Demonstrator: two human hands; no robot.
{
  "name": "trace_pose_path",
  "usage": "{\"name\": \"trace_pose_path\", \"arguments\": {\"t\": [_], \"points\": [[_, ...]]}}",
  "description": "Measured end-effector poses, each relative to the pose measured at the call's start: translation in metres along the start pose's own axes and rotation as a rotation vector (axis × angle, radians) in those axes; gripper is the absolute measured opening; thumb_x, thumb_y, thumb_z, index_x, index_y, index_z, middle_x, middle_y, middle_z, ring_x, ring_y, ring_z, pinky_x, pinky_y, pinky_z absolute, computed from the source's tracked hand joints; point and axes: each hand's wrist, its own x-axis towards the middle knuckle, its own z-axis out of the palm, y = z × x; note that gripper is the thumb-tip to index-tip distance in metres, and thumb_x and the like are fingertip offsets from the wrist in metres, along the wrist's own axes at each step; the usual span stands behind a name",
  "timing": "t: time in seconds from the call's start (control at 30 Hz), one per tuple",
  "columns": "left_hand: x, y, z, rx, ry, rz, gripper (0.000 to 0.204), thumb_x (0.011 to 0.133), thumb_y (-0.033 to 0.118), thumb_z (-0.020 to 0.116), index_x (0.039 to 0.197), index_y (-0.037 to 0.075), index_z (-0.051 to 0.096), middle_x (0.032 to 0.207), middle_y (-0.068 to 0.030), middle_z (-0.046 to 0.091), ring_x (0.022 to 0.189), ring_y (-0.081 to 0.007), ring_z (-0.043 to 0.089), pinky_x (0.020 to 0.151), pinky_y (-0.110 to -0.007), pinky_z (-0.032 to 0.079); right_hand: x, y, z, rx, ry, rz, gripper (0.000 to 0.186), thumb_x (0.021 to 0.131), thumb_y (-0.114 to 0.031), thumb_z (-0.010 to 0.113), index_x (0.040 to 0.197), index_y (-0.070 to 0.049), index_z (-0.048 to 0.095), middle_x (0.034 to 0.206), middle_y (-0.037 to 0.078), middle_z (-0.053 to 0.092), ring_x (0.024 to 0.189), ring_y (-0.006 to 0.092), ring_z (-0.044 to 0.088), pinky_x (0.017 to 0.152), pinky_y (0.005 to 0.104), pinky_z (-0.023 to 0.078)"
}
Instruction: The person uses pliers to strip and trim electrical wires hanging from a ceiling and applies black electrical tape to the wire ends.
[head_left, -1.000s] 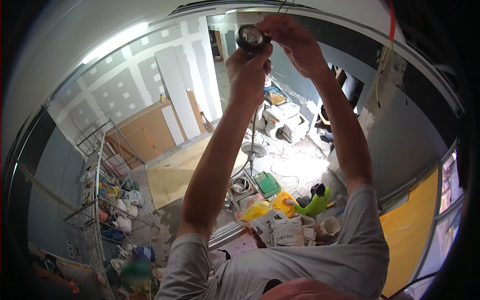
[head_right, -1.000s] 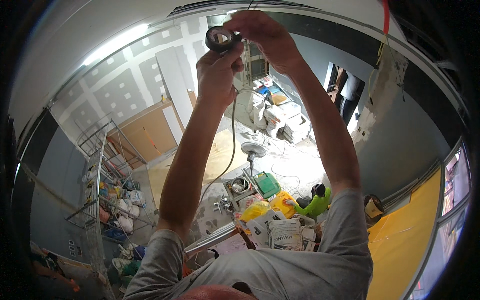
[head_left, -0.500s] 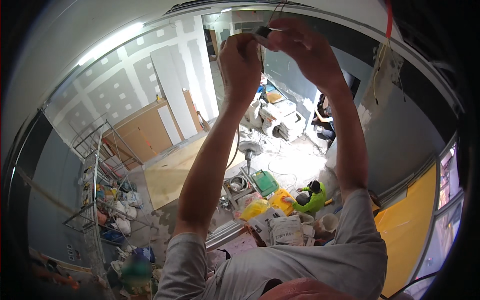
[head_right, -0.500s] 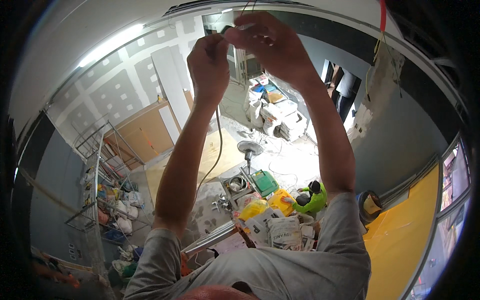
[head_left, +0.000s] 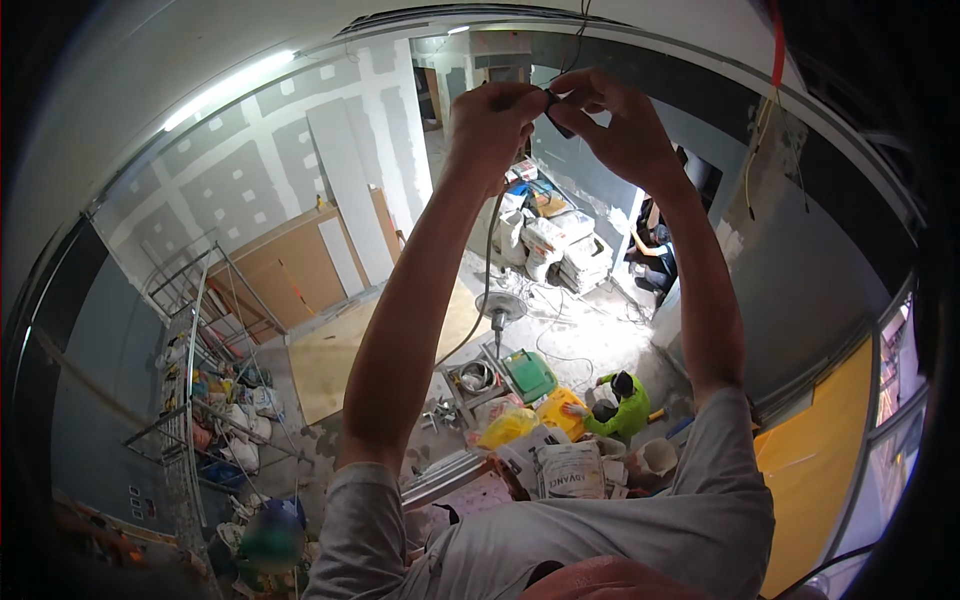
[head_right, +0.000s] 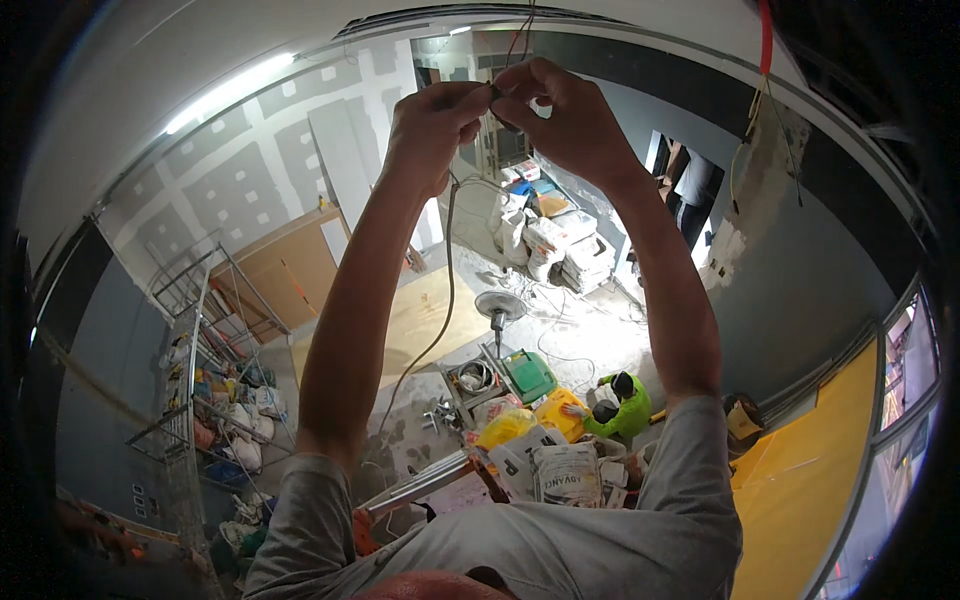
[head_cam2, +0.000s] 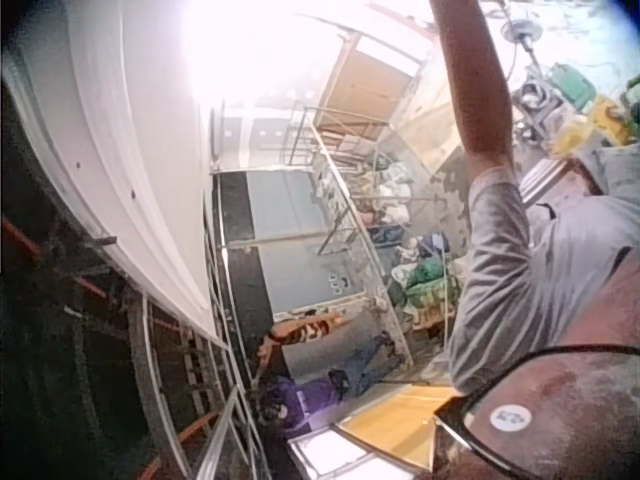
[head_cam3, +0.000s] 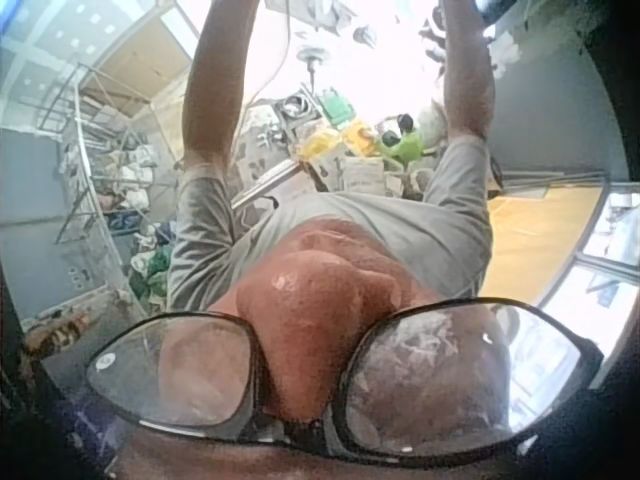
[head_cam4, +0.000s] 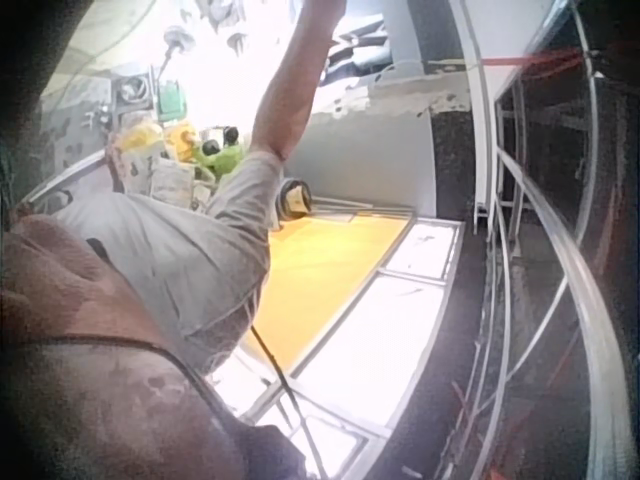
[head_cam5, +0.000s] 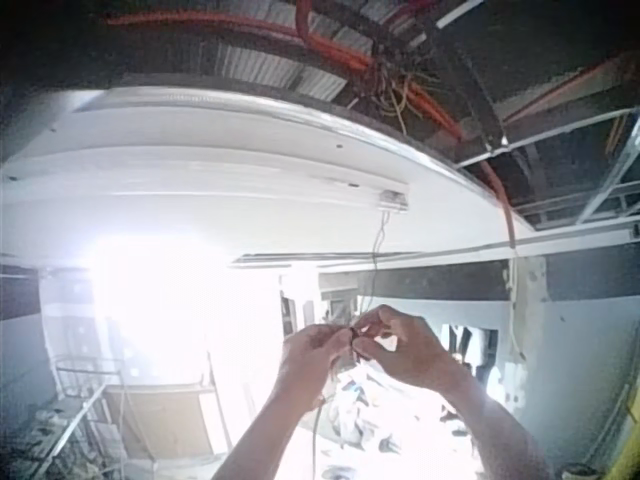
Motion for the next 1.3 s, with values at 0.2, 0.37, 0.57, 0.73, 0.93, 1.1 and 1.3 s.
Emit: {"name": "trace_pose_path", "arguments": {"t": [0.2,0.37,0.57,0.73,0.93,1.1,1.3], "points": [[0.005,-0.003,0.001,0.011,0.002,-0.033,0.020,0.091,0.010,0.072,0.104,-0.006,0.071,0.072,-0.0018,0.062,0.059,-0.0074,0.048,0.055,-0.024,0.039,0.004,-0.012,0.007,0.033,0.045,0.319,0.042,0.089,-0.031,0.075,0.119,-0.004,0.063,0.100,0.012,0.074,0.090,0.0190,0.072,0.077,0.0308,0.055],[0.005,0.001,-0.005,0.076,-0.036,-0.047,0.017,0.092,0.009,0.070,0.101,-0.006,0.071,0.068,0.0002,0.056,0.059,-0.0081,0.043,0.055,-0.025,0.035,0.004,-0.002,-0.001,0.175,-0.042,0.238,0.034,0.090,-0.026,0.076,0.113,-0.003,0.069,0.100,0.011,0.074,0.086,0.0150,0.071,0.074,0.0273,0.055],[-0.002,0.006,-0.004,0.032,-0.104,-0.082,0.018,0.094,0.011,0.068,0.102,-0.006,0.069,0.069,0.0012,0.053,0.060,-0.0082,0.042,0.057,-0.026,0.035,0.010,0.014,-0.011,0.117,-0.048,-0.063,0.020,0.092,-0.017,0.072,0.110,-0.008,0.072,0.101,0.002,0.074,0.087,0.0111,0.067,0.080,0.0289,0.051],[-0.018,0.004,0.002,-0.146,-0.004,-0.106,0.021,0.095,0.011,0.068,0.108,-0.005,0.066,0.073,0.0005,0.057,0.062,-0.0084,0.050,0.061,-0.025,0.042,0.023,0.018,-0.004,0.102,-0.047,-0.201,0.019,0.092,-0.015,0.071,0.111,-0.011,0.072,0.099,0.000,0.074,0.090,0.0111,0.066,0.083,0.0283,0.049],[-0.011,-0.009,-0.002,-0.421,-0.013,-0.150,0.017,0.094,0.012,0.070,0.103,-0.002,0.065,0.077,-0.0019,0.060,0.062,-0.0105,0.055,0.060,-0.025,0.046,0.034,0.035,0.022,0.308,-0.013,-0.166,0.018,0.092,-0.003,0.068,0.109,-0.006,0.068,0.113,0.004,0.071,0.105,0.0140,0.065,0.094,0.0299,0.050],[-0.010,-0.008,0.001,-0.531,-0.044,-0.250,0.010,0.097,0.012,0.067,0.098,0.003,0.063,0.077,0.0000,0.059,0.065,-0.0106,0.056,0.066,-0.026,0.048,0.038,0.035,0.034,0.678,-0.024,-0.136,0.018,0.094,0.002,0.063,0.109,-0.007,0.066,0.114,0.006,0.070,0.113,0.0156,0.062,0.102,0.0308,0.046],[-0.015,-0.007,0.007,-0.437,0.092,-0.180,0.009,0.094,0.010,0.069,0.097,0.004,0.062,0.076,-0.0004,0.058,0.060,-0.0093,0.052,0.060,-0.026,0.046,0.027,-0.004,0.029,0.345,0.197,0.161,0.014,0.094,-0.004,0.064,0.108,-0.007,0.068,0.107,0.009,0.072,0.102,0.0162,0.067,0.092,0.0306,0.051]]}}
